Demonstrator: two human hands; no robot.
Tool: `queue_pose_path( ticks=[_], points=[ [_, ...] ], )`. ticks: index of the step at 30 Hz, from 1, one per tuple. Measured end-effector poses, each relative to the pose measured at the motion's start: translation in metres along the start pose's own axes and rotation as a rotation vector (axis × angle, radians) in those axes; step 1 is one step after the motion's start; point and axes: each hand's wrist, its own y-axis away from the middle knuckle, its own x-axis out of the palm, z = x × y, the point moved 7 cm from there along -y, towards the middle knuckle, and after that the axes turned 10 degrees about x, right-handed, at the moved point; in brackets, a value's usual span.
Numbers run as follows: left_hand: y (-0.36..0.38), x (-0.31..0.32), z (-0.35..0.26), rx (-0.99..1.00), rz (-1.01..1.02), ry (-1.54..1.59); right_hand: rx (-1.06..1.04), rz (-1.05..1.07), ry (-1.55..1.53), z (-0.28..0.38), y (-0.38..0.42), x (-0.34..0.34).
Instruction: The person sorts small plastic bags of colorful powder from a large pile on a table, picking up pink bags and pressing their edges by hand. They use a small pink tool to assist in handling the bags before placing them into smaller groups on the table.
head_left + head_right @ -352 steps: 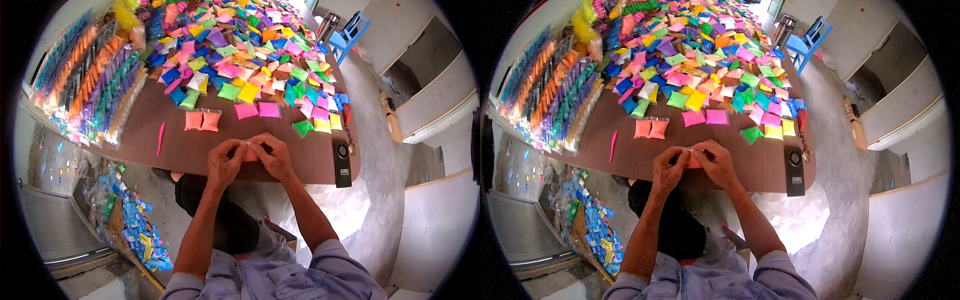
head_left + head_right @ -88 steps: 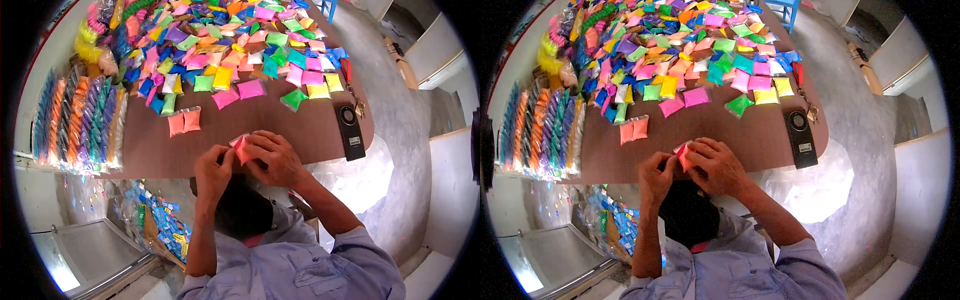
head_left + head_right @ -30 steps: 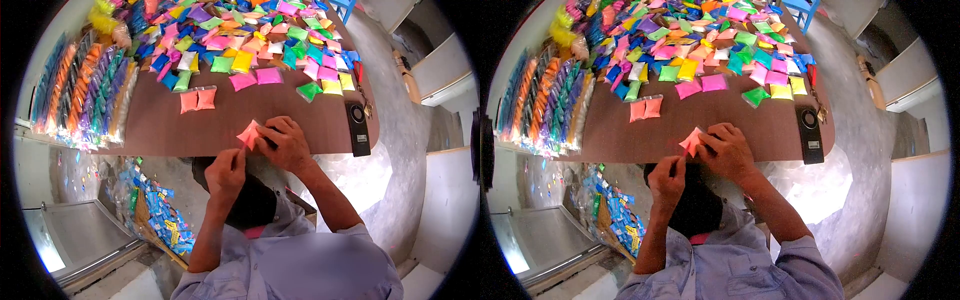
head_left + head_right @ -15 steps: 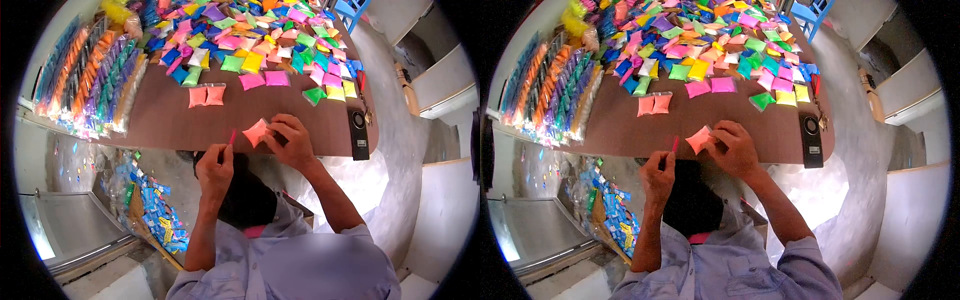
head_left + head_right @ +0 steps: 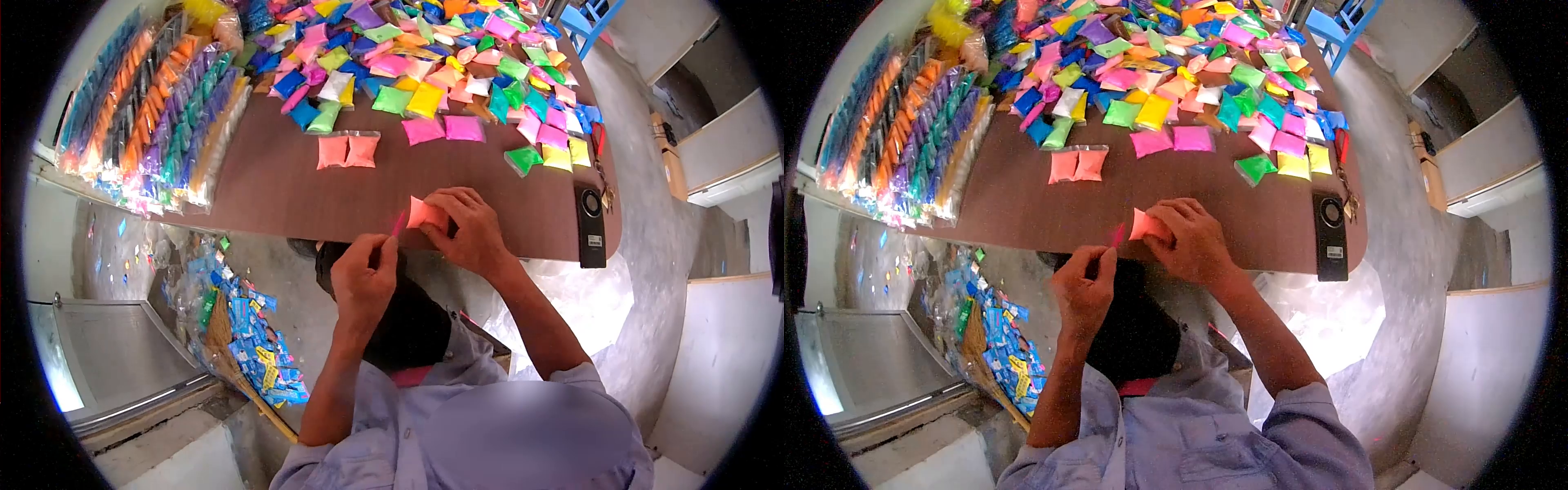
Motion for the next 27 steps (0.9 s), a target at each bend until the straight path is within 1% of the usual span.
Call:
queue_pose_path(
  ticks=[4,6,9,10,12,13,15,17,20,22,23,25,26,27],
  points=[
    [-0.006,0.016,0.005,0.054,0.065,-0.062,0.005,-0.018,-0.002,0.001,0.001,-0.002],
    [-0.009,0.018,0.011,0.148,0.099,-0.238,0.011,-0.016,-0.005,0.001,0.001,-0.003],
    [-0.013,0.012,0.015,0.117,0.127,-0.318,0.015,0.029,0.006,-0.001,0.001,0.0],
    [-0.015,0.01,0.016,0.117,0.126,-0.32,0.006,0.022,0.006,-0.002,0.001,0.001],
    [-0.022,0.003,0.016,0.083,0.046,-0.304,-0.003,0.014,0.004,-0.001,0.001,0.001],
    [-0.023,0.003,0.011,0.083,0.05,-0.305,0.008,0.008,0.001,-0.001,0.002,0.0],
    [-0.025,0.008,-0.006,0.134,0.039,-0.197,0.022,0.003,-0.002,0.001,0.003,-0.001],
    [-0.022,0.022,-0.011,0.169,0.07,-0.21,0.03,-0.053,-0.049,0.002,0.003,-0.004],
    [-0.023,0.031,-0.009,0.234,0.111,-0.267,0.04,-0.018,-0.018,-0.005,0.004,-0.002],
    [-0.027,0.025,0.005,0.205,0.107,-0.392,0.042,-0.03,-0.025,-0.004,0.004,-0.003],
    [-0.028,0.021,0.009,0.206,0.109,-0.392,0.037,-0.037,-0.036,-0.002,0.004,-0.003],
    [-0.034,0.013,0.014,0.135,0.103,-0.339,0.029,-0.044,-0.036,-0.001,0.002,-0.004],
    [-0.034,0.012,0.011,0.135,0.104,-0.341,0.024,-0.049,-0.035,0.0,0.003,-0.004],
    [-0.036,0.012,0.001,0.146,0.092,-0.275,0.025,-0.048,-0.036,0.0,0.003,-0.004]
  ],
)
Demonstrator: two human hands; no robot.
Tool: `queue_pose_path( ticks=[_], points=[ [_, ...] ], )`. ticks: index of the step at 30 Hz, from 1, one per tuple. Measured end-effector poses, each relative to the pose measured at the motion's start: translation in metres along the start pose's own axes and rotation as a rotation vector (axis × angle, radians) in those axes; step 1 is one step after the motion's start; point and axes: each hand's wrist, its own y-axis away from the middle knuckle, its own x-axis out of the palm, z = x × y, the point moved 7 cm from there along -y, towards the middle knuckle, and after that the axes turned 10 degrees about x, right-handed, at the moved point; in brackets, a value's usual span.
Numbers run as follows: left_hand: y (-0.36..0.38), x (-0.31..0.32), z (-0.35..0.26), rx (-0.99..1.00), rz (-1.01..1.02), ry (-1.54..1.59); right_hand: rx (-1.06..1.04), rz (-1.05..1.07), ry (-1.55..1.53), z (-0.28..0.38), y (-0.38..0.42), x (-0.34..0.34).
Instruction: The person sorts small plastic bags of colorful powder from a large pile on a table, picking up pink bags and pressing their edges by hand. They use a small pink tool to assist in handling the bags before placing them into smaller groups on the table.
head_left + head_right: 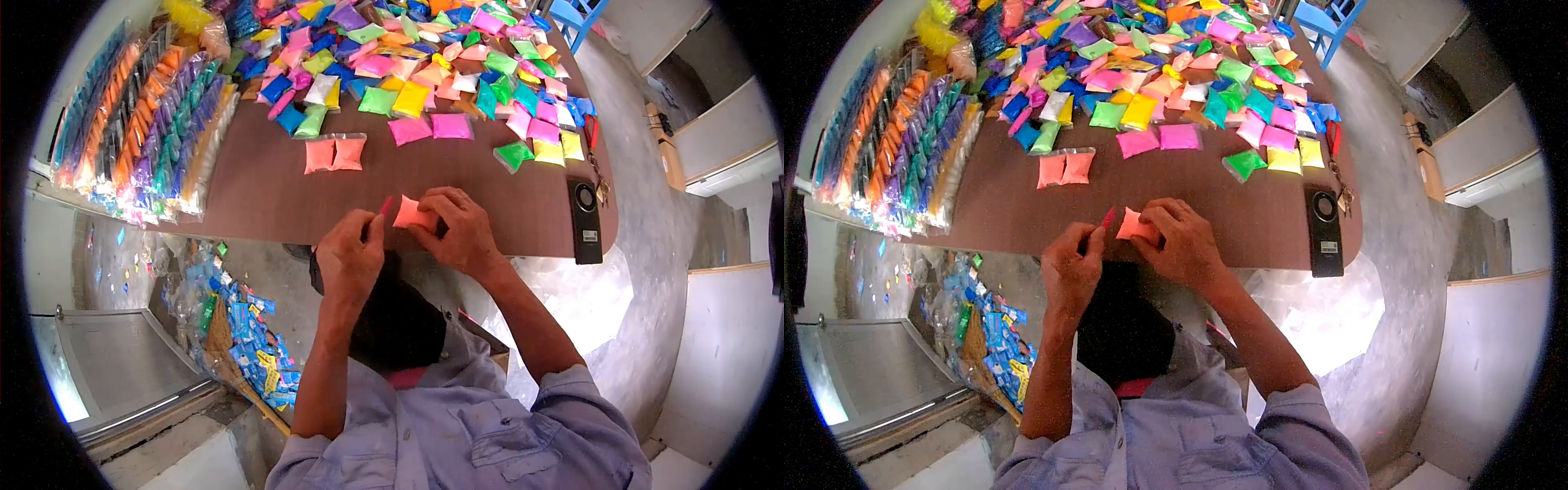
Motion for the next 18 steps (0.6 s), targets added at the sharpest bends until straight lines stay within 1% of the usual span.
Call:
queue_pose_path(
  ticks=[1,2,4,8,10,11,15,17,18],
  points=[
    [-0.002,0.0,-0.007,0.011,-0.02,0.064,0.006,0.011,0.007,0.0,0.0,0.0],
    [-0.002,0.003,-0.011,0.01,-0.022,0.064,0.012,0.022,0.014,-0.001,0.0,0.001],
    [-0.002,0.013,-0.023,0.11,0.016,0.047,0.001,0.009,0.022,0.0,0.0,0.0],
    [0.0,0.023,-0.005,0.132,0.042,-0.046,-0.015,-0.041,0.022,0.004,0.0,-0.004],
    [-0.004,0.015,0.011,0.064,0.037,-0.143,-0.016,-0.04,0.027,0.002,0.001,-0.002],
    [-0.003,0.012,0.012,0.065,0.034,-0.143,-0.019,-0.038,0.031,0.002,0.0,-0.001],
    [0.005,-0.002,0.012,-0.006,-0.021,0.011,0.012,-0.035,0.058,0.005,0.001,-0.003],
    [0.01,-0.004,0.012,-0.022,-0.029,0.06,-0.047,-0.103,0.095,0.01,0.003,-0.008],
    [0.013,-0.006,0.013,-0.033,-0.051,0.082,-0.047,-0.102,0.098,0.009,0.004,-0.009]
  ],
)
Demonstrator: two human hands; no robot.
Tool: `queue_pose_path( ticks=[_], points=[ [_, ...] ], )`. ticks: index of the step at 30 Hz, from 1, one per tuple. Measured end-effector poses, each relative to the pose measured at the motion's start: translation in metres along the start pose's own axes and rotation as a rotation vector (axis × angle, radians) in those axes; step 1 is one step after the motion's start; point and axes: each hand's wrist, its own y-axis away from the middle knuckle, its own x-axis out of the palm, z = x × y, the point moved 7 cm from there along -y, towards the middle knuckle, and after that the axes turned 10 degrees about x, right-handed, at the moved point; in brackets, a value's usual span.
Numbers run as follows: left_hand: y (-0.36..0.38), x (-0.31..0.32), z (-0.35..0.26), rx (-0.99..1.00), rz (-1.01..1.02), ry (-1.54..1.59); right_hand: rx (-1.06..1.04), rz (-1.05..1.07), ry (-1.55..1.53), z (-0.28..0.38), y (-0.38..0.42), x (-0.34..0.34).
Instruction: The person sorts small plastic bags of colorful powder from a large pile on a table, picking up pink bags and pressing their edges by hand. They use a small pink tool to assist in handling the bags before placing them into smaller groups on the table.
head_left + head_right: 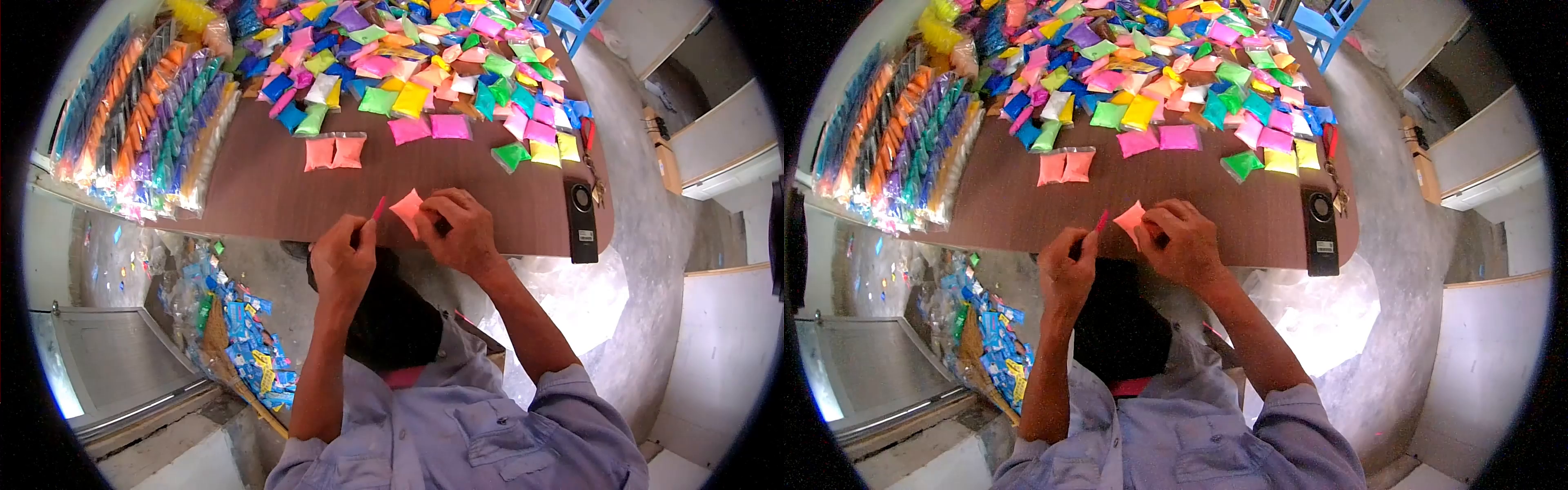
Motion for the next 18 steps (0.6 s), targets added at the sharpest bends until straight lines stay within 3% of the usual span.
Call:
queue_pose_path(
  ticks=[2,6,10,18],
  points=[
    [0.005,-0.003,0.002,-0.016,-0.022,0.023,0.238,0.088,-0.198,-0.019,0.003,0.005],
    [0.008,-0.009,-0.014,-0.014,-0.031,0.032,0.231,0.054,-0.249,-0.019,0.001,0.004],
    [0.017,0.01,-0.026,0.044,0.039,0.073,0.09,0.005,-0.153,-0.011,-0.003,0.002],
    [0.011,0.006,0.003,0.03,0.023,-0.126,0.068,0.035,-0.101,-0.008,-0.003,0.005]
  ],
)
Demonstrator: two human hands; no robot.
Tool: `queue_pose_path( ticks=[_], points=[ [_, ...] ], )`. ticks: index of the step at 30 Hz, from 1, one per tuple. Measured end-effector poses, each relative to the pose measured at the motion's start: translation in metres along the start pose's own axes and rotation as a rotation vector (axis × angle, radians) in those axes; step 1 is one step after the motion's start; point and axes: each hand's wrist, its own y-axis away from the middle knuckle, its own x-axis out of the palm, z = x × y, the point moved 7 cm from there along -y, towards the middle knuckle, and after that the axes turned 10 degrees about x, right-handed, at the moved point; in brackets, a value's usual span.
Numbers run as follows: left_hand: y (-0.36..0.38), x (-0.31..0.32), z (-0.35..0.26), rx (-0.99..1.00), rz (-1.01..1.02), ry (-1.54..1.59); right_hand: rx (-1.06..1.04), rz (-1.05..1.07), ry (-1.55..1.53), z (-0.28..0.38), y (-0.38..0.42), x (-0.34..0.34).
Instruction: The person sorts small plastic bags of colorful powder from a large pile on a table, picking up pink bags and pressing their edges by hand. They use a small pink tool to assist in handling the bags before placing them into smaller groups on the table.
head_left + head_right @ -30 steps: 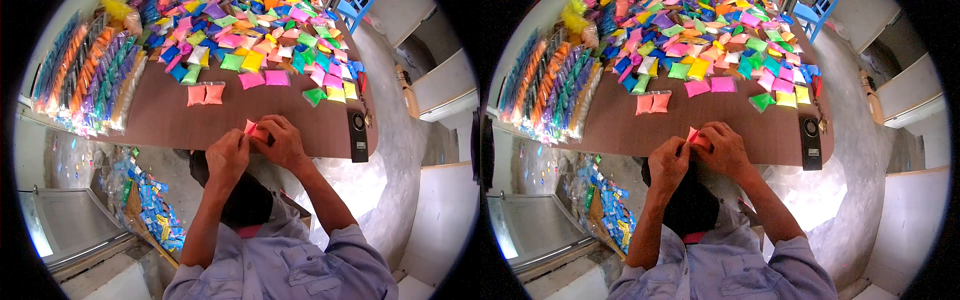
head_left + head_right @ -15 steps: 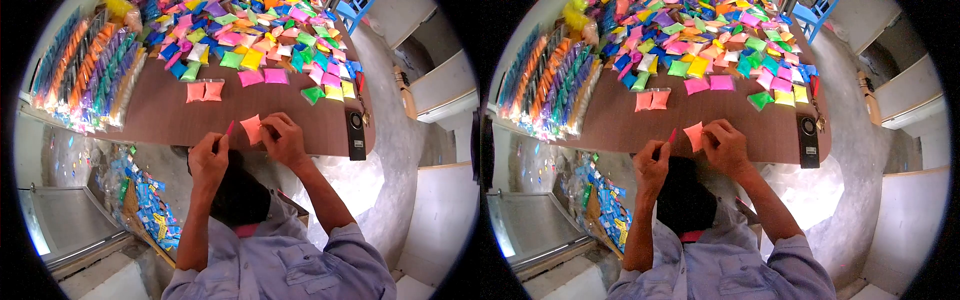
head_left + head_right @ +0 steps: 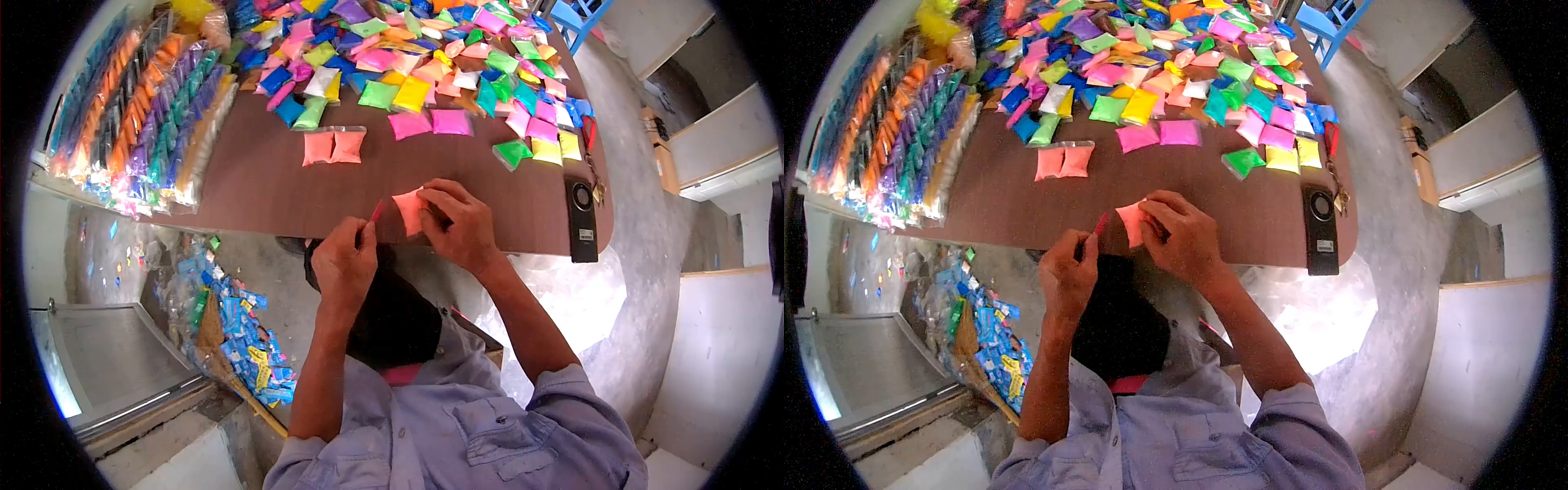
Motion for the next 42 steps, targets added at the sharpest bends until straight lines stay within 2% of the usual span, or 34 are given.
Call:
queue_pose_path(
  ticks=[5,8,13,17,19,23,25,26,30,32,33,39,42],
  points=[
    [-0.014,0.002,-0.02,0.05,-0.031,0.127,0.019,-0.018,-0.024,-0.004,0.001,0.0],
    [-0.019,0.014,-0.028,0.105,0.018,0.133,0.049,-0.014,-0.039,-0.006,0.002,-0.001],
    [-0.026,0.016,0.003,0.028,0.036,-0.053,0.053,-0.021,-0.039,-0.007,0.002,0.0],
    [-0.024,0.006,-0.012,-0.017,0.038,0.042,0.088,-0.03,-0.041,-0.008,0.003,0.0],
    [-0.022,0.007,-0.035,0.114,0.007,0.129,0.082,-0.027,-0.046,-0.01,0.004,0.001],
    [-0.018,0.017,-0.023,0.15,0.011,0.054,0.057,-0.023,-0.027,-0.007,0.003,-0.002],
    [-0.019,0.009,-0.009,0.127,-0.012,-0.073,0.068,-0.021,-0.042,-0.011,0.005,-0.001],
    [-0.018,0.009,0.004,0.042,0.025,-0.126,0.076,-0.014,-0.062,-0.011,0.004,0.001],
    [-0.014,-0.007,0.007,0.019,-0.007,-0.027,0.038,-0.032,-0.028,-0.008,0.005,0.002],
    [-0.007,-0.005,0.015,-0.072,0.006,0.021,-0.135,-0.117,0.043,0.003,0.007,-0.003],
    [-0.004,-0.006,0.014,-0.072,0.0,0.022,-0.141,-0.117,0.044,0.008,0.007,-0.005],
    [0.01,-0.013,0.012,-0.054,-0.032,0.063,-0.267,0.028,0.226,0.028,0.025,0.003],
    [0.016,-0.016,0.016,-0.073,-0.05,0.111,-0.195,0.06,0.227,0.023,0.033,0.005]
  ],
)
